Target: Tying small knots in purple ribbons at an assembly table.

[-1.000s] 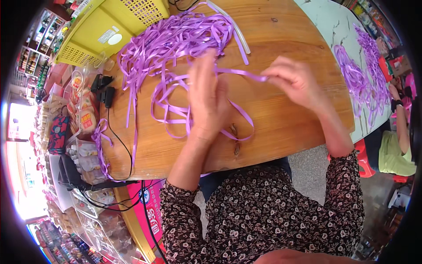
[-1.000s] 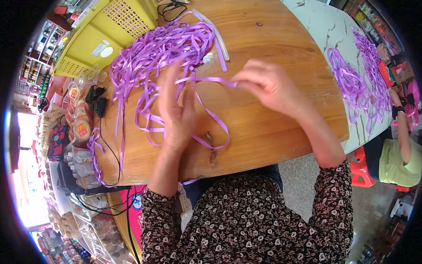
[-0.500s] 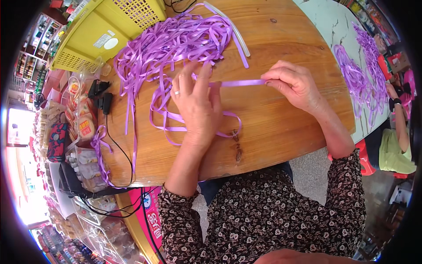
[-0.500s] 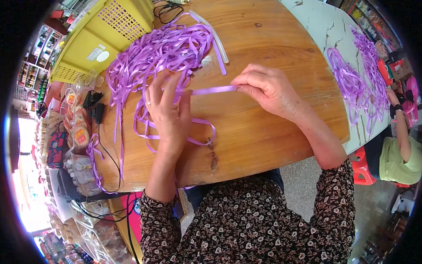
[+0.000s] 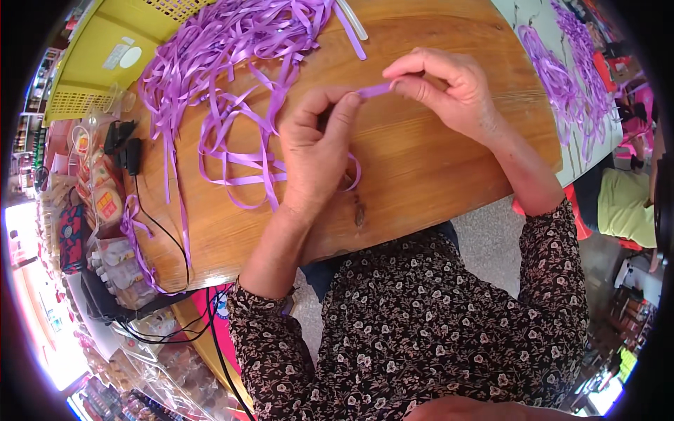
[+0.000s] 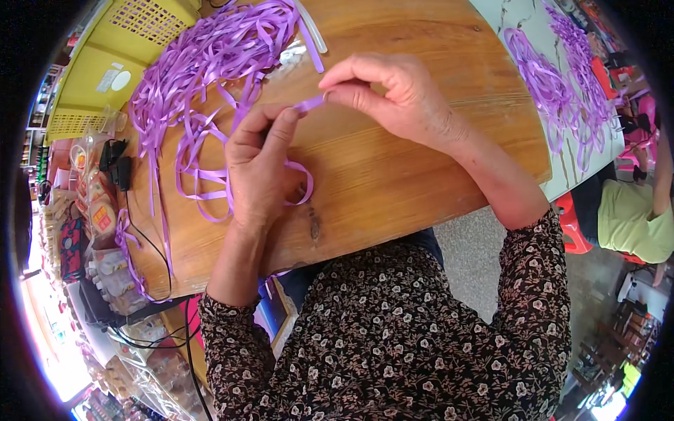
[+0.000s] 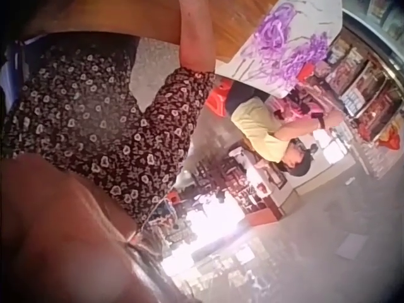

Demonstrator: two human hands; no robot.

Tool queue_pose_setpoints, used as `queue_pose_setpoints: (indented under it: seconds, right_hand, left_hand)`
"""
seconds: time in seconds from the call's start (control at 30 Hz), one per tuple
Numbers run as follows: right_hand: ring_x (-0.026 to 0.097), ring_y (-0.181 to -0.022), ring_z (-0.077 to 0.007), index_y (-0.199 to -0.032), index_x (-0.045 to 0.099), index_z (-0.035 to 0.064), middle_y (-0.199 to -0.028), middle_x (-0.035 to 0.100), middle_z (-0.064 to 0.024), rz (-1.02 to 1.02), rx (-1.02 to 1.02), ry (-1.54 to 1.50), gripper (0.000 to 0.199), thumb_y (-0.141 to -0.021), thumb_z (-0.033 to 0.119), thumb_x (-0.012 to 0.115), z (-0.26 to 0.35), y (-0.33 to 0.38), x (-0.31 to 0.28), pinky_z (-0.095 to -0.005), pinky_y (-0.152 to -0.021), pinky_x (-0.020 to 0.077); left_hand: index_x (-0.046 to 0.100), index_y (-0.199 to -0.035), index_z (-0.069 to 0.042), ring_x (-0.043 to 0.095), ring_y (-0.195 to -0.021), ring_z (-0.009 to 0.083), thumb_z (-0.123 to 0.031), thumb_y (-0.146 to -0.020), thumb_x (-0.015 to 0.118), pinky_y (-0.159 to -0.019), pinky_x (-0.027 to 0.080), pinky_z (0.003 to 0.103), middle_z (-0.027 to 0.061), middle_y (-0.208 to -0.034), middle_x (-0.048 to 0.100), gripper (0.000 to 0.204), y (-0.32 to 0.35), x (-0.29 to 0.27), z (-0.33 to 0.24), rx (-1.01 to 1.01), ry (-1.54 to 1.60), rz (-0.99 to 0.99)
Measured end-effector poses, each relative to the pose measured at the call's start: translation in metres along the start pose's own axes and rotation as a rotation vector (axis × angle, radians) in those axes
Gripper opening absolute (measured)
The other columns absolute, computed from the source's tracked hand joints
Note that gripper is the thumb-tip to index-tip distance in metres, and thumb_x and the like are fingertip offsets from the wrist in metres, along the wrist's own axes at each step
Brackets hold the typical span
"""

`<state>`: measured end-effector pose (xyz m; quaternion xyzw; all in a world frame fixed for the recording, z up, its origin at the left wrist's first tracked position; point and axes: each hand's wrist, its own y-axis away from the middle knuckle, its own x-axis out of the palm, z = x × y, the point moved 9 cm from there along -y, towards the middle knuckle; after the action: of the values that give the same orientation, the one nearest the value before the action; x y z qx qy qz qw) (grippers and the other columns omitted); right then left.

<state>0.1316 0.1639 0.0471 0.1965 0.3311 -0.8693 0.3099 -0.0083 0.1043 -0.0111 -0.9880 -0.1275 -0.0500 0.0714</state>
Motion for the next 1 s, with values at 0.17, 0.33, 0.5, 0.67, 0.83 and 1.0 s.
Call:
queue_pose_setpoints:
  seconds: [0.17, 0.33, 0.5, 0.67, 0.83, 1.0]
  right_hand:
    - [0.061, -0.081, -0.0143, -0.099, 0.065, 0.0005, -0.091, 0.065, -0.0075, -0.082, -0.036, -0.016, 0.017, -0.082, -0.001, 0.063, -0.007, -0.002, -0.017, -0.0237, -0.070, 0.0477]
    - [0.060, -0.083, -0.0195, -0.102, 0.066, 0.0022, -0.092, 0.064, -0.0079, -0.113, -0.251, 0.217, 0.026, -0.076, 0.001, 0.069, 0.025, -0.002, -0.009, -0.0271, -0.071, 0.0485]
    - [0.058, -0.077, -0.0209, -0.101, 0.068, 0.0064, -0.088, 0.062, -0.0044, -0.092, -0.431, 0.419, 0.032, -0.070, 0.006, 0.073, 0.033, 0.009, 0.007, -0.0294, -0.067, 0.0480]
    - [0.057, -0.073, -0.0193, -0.096, 0.069, 0.0066, -0.082, 0.059, -0.0032, -0.083, -0.355, 0.416, 0.026, -0.070, 0.006, 0.073, 0.024, 0.009, 0.004, -0.0298, -0.064, 0.0470]
    - [0.056, -0.072, -0.0162, -0.089, 0.067, 0.0035, -0.079, 0.061, -0.0022, 0.010, -0.171, 0.292, 0.013, -0.076, 0.005, 0.070, 0.013, 0.005, 0.004, -0.0276, -0.063, 0.0459]
    - [0.055, -0.075, -0.0100, -0.092, 0.065, -0.0018, -0.086, 0.063, -0.0031, 0.255, 0.453, -0.914, 0.011, -0.084, 0.005, 0.063, -0.020, 0.019, 0.037, -0.0239, -0.069, 0.0452]
  left_hand:
    - [0.065, -0.091, -0.001, 0.045, -0.068, 0.0011, -0.009, -0.090, 0.061, -0.060, 0.036, 0.017, -0.0052, -0.078, 0.059, 0.009, 0.002, -0.015, 0.005, -0.125, 0.094, -0.076]
    - [0.065, -0.092, 0.000, 0.047, -0.071, 0.0011, -0.009, -0.090, 0.060, -0.062, 0.037, 0.016, -0.0036, -0.080, 0.060, 0.010, 0.004, -0.002, 0.000, -0.073, 0.036, 0.010]
    - [0.065, -0.092, 0.001, 0.048, -0.072, 0.0026, -0.007, -0.089, 0.060, -0.064, 0.038, 0.017, -0.0023, -0.081, 0.061, 0.010, 0.003, 0.003, 0.001, -0.103, 0.044, 0.010]
    - [0.065, -0.092, 0.001, 0.049, -0.073, 0.0033, -0.006, -0.089, 0.061, -0.065, 0.039, 0.017, -0.0018, -0.082, 0.062, 0.009, 0.003, 0.009, 0.001, -0.072, 0.023, 0.047]
    - [0.065, -0.092, 0.000, 0.049, -0.075, 0.0026, -0.005, -0.087, 0.062, -0.065, 0.039, 0.017, -0.0025, -0.081, 0.061, 0.008, 0.003, 0.008, 0.000, -0.075, -0.019, 0.079]
    - [0.064, -0.095, -0.002, 0.050, -0.071, 0.0039, -0.004, -0.086, 0.063, -0.062, 0.040, 0.018, -0.0026, -0.080, 0.060, 0.009, 0.003, 0.012, 0.005, -0.166, 0.183, 0.087]
